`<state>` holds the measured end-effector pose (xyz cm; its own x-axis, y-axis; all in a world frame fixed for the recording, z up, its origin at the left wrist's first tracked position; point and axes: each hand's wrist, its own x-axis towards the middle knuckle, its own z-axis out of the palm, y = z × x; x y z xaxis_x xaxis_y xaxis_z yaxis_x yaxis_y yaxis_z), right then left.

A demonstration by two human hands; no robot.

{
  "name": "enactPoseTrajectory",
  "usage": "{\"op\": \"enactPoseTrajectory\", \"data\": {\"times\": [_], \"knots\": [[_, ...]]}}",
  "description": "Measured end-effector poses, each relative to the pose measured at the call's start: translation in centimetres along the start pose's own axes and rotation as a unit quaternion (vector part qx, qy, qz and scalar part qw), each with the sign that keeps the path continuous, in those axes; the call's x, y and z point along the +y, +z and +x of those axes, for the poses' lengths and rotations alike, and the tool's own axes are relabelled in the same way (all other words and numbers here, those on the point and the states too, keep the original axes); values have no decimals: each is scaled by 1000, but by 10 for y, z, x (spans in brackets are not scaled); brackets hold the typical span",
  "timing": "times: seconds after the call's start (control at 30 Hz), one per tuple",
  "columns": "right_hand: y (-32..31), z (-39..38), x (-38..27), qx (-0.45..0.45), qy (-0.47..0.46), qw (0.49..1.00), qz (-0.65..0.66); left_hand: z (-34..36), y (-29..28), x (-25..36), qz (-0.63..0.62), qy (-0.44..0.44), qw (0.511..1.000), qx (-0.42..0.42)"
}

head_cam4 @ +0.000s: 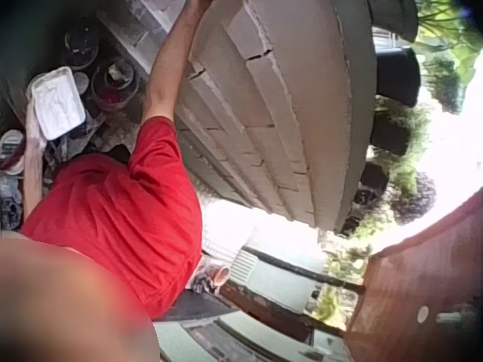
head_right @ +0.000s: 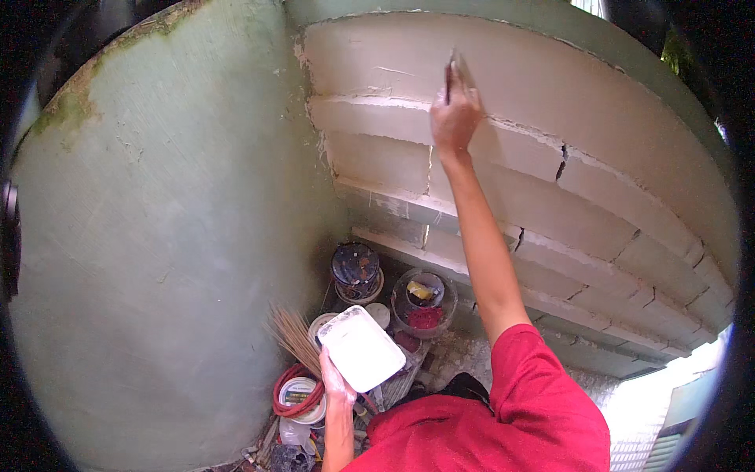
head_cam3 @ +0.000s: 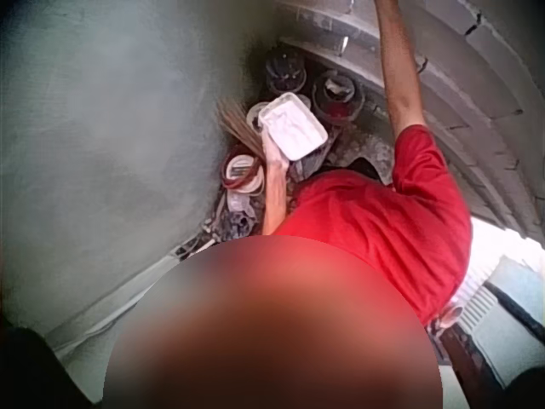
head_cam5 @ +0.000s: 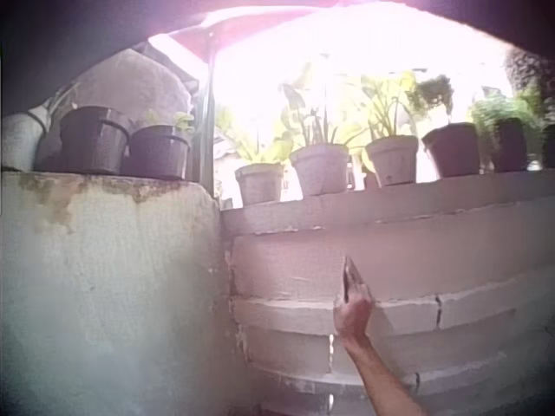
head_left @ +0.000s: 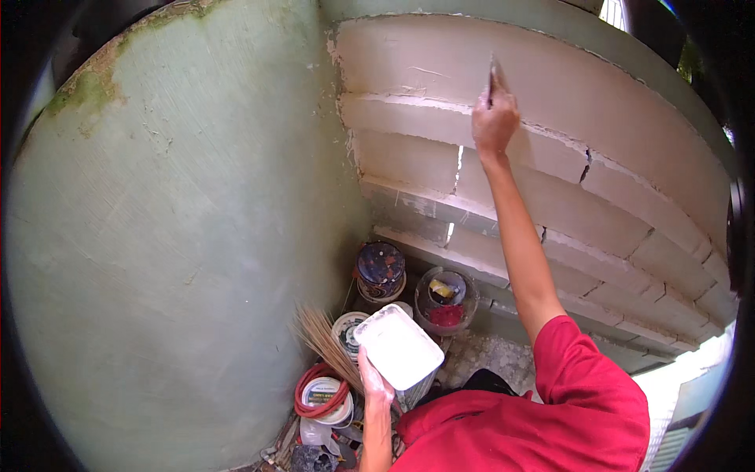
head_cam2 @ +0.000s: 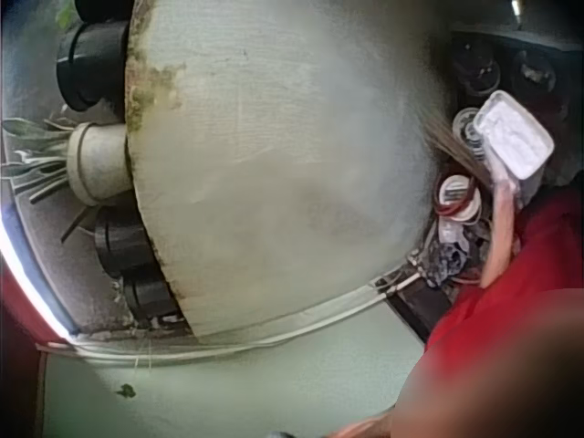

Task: Applying putty or plaster to cracks in a cinder block wall using a plastic spatula.

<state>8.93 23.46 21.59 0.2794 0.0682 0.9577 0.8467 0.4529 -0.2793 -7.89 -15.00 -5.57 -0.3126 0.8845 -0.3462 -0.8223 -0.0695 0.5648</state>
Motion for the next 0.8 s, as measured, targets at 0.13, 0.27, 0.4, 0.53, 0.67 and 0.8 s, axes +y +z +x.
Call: {"op": "enactPoseTrajectory", "data": {"times": [0.13, 0.27, 0.4, 0.53, 0.67, 0.8], "knots": [[42, -9, -29, -13, -19, 1000, -17, -1, 8, 4, -12, 7, 1000, 12], [77, -22, -70, -82, 50, 995, 6, -10, 8, 9, -17, 17, 999, 28], [115, -29, -110, -108, 39, 992, 47, -17, -5, 12, -25, 42, 998, 35], [140, -25, -136, -66, -10, 995, 79, -26, -6, 21, -30, 60, 997, 27], [133, -14, -144, -163, 30, 981, 96, -27, -9, 23, -25, 54, 997, 40], [88, 6, -128, -105, 47, 987, 108, -21, -12, 26, -26, 54, 998, 32]]}}
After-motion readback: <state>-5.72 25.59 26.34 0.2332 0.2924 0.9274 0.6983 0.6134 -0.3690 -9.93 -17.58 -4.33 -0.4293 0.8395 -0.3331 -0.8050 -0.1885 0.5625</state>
